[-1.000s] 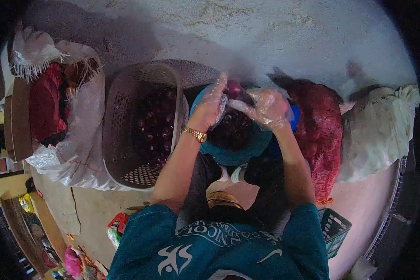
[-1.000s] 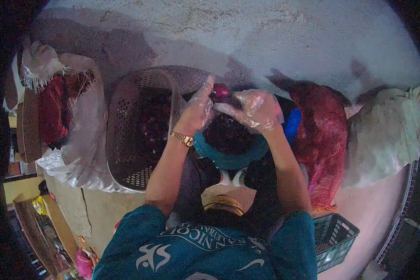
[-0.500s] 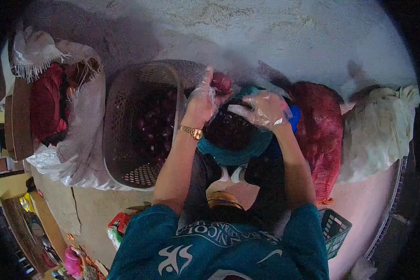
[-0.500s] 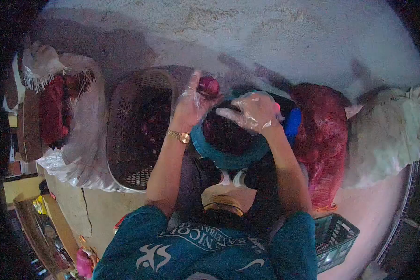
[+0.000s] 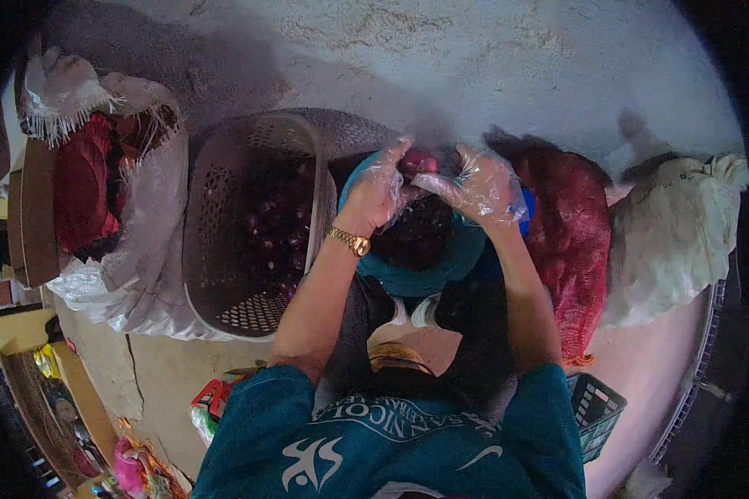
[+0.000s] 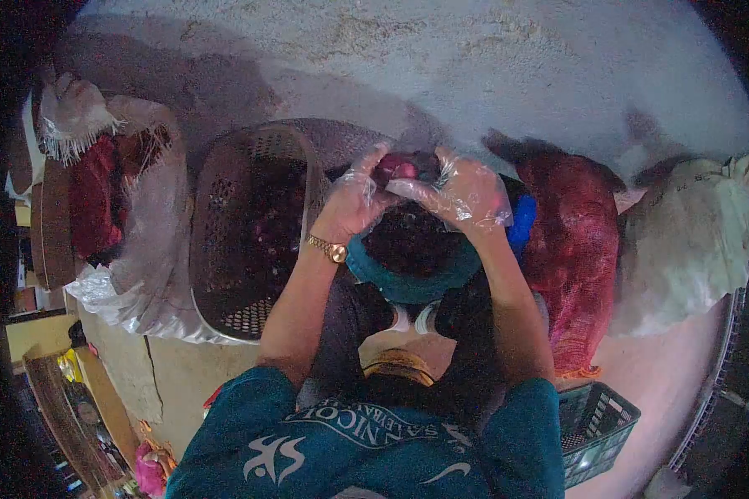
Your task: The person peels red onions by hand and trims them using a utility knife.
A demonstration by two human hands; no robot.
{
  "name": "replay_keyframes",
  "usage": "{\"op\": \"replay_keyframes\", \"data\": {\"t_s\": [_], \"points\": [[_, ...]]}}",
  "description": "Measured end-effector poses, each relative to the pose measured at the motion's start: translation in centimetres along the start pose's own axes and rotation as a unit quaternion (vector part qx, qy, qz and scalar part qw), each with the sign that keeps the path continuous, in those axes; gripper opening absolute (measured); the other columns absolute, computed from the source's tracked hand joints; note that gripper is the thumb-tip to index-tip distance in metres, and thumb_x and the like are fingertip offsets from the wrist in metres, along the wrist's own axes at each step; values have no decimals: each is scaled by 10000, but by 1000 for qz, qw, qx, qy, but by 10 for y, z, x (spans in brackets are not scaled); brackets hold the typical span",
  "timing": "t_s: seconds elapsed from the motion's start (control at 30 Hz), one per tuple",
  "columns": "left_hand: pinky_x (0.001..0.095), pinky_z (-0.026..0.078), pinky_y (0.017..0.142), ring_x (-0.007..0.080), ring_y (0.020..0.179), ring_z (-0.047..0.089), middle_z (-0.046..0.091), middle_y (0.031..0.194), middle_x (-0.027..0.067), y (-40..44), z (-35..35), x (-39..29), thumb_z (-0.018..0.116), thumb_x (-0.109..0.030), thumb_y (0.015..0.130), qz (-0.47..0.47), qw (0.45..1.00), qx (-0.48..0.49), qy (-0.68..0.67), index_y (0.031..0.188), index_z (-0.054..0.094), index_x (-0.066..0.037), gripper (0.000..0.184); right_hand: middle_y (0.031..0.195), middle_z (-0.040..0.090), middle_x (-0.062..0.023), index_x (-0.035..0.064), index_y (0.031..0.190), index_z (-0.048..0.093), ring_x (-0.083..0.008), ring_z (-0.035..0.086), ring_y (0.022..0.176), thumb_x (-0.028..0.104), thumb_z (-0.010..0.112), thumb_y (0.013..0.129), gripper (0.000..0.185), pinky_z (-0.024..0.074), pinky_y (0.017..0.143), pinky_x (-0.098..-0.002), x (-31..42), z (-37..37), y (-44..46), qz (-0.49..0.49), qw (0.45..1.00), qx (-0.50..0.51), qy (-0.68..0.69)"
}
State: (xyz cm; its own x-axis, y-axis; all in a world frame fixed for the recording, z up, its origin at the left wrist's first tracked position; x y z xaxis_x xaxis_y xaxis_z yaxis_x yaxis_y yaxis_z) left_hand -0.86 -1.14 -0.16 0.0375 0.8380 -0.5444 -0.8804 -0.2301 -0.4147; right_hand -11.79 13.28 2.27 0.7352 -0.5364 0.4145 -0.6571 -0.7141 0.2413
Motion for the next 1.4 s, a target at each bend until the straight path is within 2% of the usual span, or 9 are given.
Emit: {"op": "replay_keyframes", "data": {"t_s": [0.23,0.33,0.53,0.7,0.8,0.9,1.03,1.1,1.4], "points": [[363,572,705,189,813,657,674,936,62,-8,11,-3,600,-343,905,8,998,-33,58,1034,601,-98,276,811,659,-235,-9,953,666,-401,652,765,645,711,657,719,491,662,-446,8,-7,2,-14,997,69,35],[356,564,717,190,853,645,653,981,65,-7,7,-2,612,-349,892,-7,998,-11,57,1074,595,-98,311,762,661,-223,10,939,678,-404,655,738,764,634,627,817,502,659,-463,5,-4,2,-26,994,69,80],[370,583,693,182,790,653,662,912,69,-11,13,-4,602,-341,904,5,997,-29,69,1009,602,-78,283,802,662,-217,32,943,687,-394,654,763,717,649,653,745,497,666,-455,12,-11,2,11,989,129,69],[372,588,711,191,783,648,655,927,75,1,2,0,607,-328,907,-16,997,-11,78,1015,599,-65,284,703,620,-217,4,821,670,-400,619,672,549,690,742,551,470,614,-439,4,-2,-1,-70,991,60,93],[363,593,701,195,777,648,652,932,72,-3,5,-2,615,-323,906,-24,996,-23,80,1031,595,-52,299,694,619,-217,8,795,674,-401,618,669,565,671,751,558,472,618,-442,1,0,0,-72,990,86,90],[351,593,692,185,772,649,655,922,70,-3,6,-3,625,-318,902,-19,997,-21,72,1028,604,-47,300,845,656,-236,15,953,691,-414,637,817,603,608,770,622,502,731,-461,-1,7,1,-42,986,149,59],[331,580,692,166,783,646,661,917,62,1,-3,-3,628,-308,904,-4,996,-9,90,1021,624,-52,281,867,654,-248,18,981,690,-415,638,839,620,637,740,651,500,755,-466,-6,11,-1,-71,990,110,60],[318,573,696,159,784,644,663,914,58,-1,0,-3,627,-306,906,-3,996,14,87,1024,630,-54,279,720,643,-193,18,879,681,-375,647,714,615,703,682,629,479,631,-443,-2,2,-2,-65,993,40,86],[265,555,702,134,782,640,640,996,51,-5,5,-4,663,-318,886,-6,996,6,86,1160,580,-40,399,697,628,-195,16,912,683,-371,639,683,656,705,649,692,476,609,-433,10,-10,0,-87,994,44,42]]}}
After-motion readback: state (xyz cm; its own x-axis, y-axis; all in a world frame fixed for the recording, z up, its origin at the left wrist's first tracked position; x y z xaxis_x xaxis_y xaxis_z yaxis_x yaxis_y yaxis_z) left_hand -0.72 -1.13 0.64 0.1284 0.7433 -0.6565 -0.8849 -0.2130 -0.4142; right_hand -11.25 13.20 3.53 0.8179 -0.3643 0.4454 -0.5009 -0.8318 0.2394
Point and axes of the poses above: each hand's wrist, its own y-axis towards the middle knuckle, its own z-axis out of the palm, x = y × z, the point moved 1 cm from there along y, towards the middle knuckle
